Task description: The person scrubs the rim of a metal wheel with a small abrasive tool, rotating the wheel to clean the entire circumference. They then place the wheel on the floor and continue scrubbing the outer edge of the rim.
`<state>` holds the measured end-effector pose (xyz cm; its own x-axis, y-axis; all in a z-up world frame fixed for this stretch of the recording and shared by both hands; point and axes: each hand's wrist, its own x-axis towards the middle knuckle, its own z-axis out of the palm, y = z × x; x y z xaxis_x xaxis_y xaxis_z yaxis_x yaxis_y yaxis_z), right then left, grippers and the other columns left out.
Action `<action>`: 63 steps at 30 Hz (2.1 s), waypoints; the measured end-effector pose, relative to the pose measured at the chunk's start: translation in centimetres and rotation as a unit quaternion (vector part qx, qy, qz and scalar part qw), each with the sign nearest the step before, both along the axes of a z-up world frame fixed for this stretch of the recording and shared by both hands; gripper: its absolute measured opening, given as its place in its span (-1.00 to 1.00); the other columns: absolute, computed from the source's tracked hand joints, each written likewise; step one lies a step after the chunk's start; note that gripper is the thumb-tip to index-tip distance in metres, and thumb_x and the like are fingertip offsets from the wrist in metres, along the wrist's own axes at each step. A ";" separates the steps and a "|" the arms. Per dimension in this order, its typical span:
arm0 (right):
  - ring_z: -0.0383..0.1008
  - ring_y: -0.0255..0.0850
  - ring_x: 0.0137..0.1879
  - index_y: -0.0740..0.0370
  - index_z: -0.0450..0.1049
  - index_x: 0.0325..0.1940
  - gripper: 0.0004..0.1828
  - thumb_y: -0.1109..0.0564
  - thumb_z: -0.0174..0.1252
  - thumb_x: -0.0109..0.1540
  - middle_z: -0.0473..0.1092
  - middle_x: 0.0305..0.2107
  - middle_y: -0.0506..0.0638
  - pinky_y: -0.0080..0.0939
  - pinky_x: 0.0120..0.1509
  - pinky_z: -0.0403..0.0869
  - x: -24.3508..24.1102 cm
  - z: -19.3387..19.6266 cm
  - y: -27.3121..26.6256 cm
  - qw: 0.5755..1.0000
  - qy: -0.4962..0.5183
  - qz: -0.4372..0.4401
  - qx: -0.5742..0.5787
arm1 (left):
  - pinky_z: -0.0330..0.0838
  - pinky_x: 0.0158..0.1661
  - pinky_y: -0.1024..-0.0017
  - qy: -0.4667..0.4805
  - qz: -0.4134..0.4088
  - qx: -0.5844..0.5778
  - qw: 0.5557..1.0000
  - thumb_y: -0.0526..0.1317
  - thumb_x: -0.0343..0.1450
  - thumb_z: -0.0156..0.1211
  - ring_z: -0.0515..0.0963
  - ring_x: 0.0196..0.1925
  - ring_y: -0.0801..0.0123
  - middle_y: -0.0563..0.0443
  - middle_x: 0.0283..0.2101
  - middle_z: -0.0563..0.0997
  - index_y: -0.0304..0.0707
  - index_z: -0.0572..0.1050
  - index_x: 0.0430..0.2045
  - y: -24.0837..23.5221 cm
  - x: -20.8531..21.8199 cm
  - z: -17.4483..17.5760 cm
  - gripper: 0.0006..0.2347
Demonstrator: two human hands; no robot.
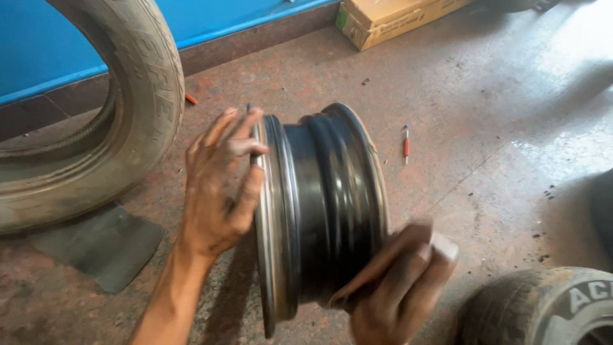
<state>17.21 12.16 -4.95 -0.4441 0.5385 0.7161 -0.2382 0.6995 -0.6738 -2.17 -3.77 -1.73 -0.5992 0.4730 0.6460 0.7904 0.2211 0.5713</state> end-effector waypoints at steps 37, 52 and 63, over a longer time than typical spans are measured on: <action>0.45 -0.41 -0.30 0.26 0.43 -0.06 -0.78 0.06 -0.01 0.47 0.43 -0.38 -0.08 -0.37 -0.07 0.49 -14.7 8.9 9.5 0.944 -0.147 0.191 -0.225 | 0.01 0.41 0.22 -0.464 0.056 0.116 0.876 -0.11 0.55 -0.24 0.09 0.54 0.15 -0.07 0.52 0.09 -0.06 0.07 0.46 2.9 3.4 3.5 -0.51; 0.40 0.27 0.06 0.20 0.52 -0.10 -0.82 0.12 0.09 0.27 0.53 -0.41 0.14 0.45 0.25 0.14 -10.1 4.5 -3.0 0.941 -0.155 0.035 0.298 | -0.14 0.48 0.13 -0.309 0.102 0.053 0.944 0.00 0.60 -0.46 0.01 0.59 0.06 -0.13 0.52 0.15 -0.23 0.15 0.42 1.8 4.8 1.1 -0.49; 0.47 0.20 -0.09 0.23 0.53 -0.10 -0.79 0.12 0.02 0.34 0.49 -0.41 0.22 0.45 0.22 0.28 -10.0 5.0 -2.4 0.941 -0.194 0.103 0.256 | 0.19 0.45 0.11 -0.243 0.111 0.085 0.960 -0.10 0.63 -0.21 0.26 0.54 0.04 -0.15 0.48 0.32 -0.23 0.37 0.31 2.0 4.1 1.3 -0.61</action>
